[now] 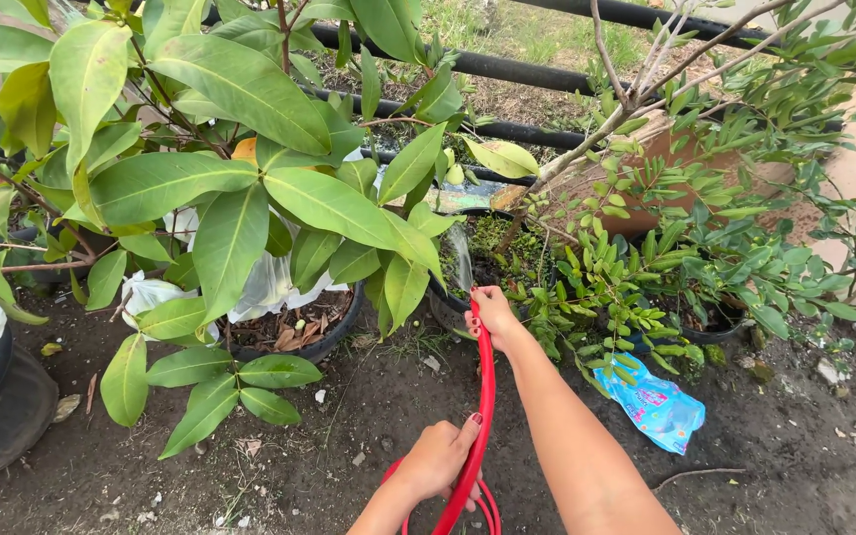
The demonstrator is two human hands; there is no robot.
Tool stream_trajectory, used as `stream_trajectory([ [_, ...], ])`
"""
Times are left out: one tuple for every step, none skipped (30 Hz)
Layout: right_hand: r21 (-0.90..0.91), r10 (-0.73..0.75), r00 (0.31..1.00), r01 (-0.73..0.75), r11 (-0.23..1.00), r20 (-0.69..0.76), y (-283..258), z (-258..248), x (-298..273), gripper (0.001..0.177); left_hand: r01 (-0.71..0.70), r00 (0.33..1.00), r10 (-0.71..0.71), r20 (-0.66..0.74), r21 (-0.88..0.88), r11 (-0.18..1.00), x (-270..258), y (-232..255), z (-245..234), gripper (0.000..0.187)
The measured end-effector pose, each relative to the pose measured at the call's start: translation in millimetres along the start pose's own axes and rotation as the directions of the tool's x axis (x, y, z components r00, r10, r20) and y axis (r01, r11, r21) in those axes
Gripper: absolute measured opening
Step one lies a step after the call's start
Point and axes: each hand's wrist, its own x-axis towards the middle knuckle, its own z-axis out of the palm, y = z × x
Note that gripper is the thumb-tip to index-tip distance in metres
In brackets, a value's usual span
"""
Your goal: The person uses a red hose to water several potted plants, moving the stream of water from one pot to another.
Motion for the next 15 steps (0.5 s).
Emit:
stream_trajectory([
  [-0.001, 0.008, 1.000, -0.008, 1.000, 0.002, -1, 0, -2, 0.015, -0.016, 1.000, 0.016, 0.006, 0.027, 1.000, -1, 0, 1, 0.077],
  [-0.003, 0.009, 1.000, -0.009, 1.000, 0.003, 0, -1, -2, 0.015, -0.016, 1.000, 0.016, 0.004, 0.025, 1.000, -2, 1, 2, 0.077],
  [0.001, 0.018, 1.000, -0.018, 1.000, 0.002, 0, -2, -2, 0.015, -0.010, 1.000, 0.010, 0.007, 0.024, 1.000, -3, 3, 3, 0.077],
  [0.004, 0.027, 1.000, -0.027, 1.000, 0.001, 0, -3, -2, 0.015, -0.003, 1.000, 0.003, 0.009, 0.024, 1.000, -4, 4, 4, 0.078],
  [0.002, 0.027, 1.000, -0.027, 1.000, 0.001, 0, -6, -2, 0.015, -0.004, 1.000, 0.004, 0.009, 0.022, 1.000, -5, 5, 5, 0.078],
  [-0.002, 0.035, 0.999, -0.035, 0.999, -0.001, 1, -8, -2, 0.015, -0.006, 1.000, 0.006, 0.011, 0.037, 0.999, -6, 6, 7, 0.077],
  [-0.004, 0.044, 0.999, -0.044, 0.999, -0.003, 2, -11, -3, 0.014, -0.007, 1.000, 0.006, 0.013, 0.053, 0.999, -8, 7, 8, 0.076],
  [-0.005, 0.044, 0.999, -0.044, 0.999, -0.003, 3, -11, -3, 0.014, -0.007, 1.000, 0.006, 0.013, 0.053, 0.999, -7, 6, 9, 0.076],
  [-0.010, 0.051, 0.999, -0.051, 0.999, 0.000, 4, -13, -4, 0.014, -0.013, 1.000, 0.012, 0.019, 0.064, 0.998, -6, 4, 11, 0.077],
  [-0.015, 0.059, 0.998, -0.059, 0.998, 0.003, 5, -15, -6, 0.015, -0.019, 1.000, 0.017, 0.026, 0.074, 0.997, -4, 3, 12, 0.077],
  [-0.015, 0.059, 0.998, -0.058, 0.998, 0.002, 5, -17, -5, 0.015, -0.020, 0.999, 0.018, 0.026, 0.074, 0.997, -4, 2, 14, 0.077],
  [-0.015, 0.063, 0.998, -0.063, 0.998, 0.007, 5, -19, -4, 0.015, -0.021, 0.999, 0.019, 0.031, 0.069, 0.997, -3, 1, 15, 0.077],
  [-0.015, 0.068, 0.998, -0.068, 0.998, 0.012, 6, -20, -4, 0.015, -0.021, 0.999, 0.019, 0.034, 0.062, 0.998, -3, -1, 16, 0.077],
  [-0.016, 0.069, 0.998, -0.069, 0.998, 0.013, 7, -22, -3, 0.015, -0.021, 0.999, 0.019, 0.034, 0.062, 0.998, -2, -1, 17, 0.077],
  [-0.017, 0.073, 0.997, -0.072, 0.997, 0.015, 7, -23, -2, 0.015, -0.021, 0.999, 0.019, 0.031, 0.059, 0.998, -2, -1, 19, 0.077],
])
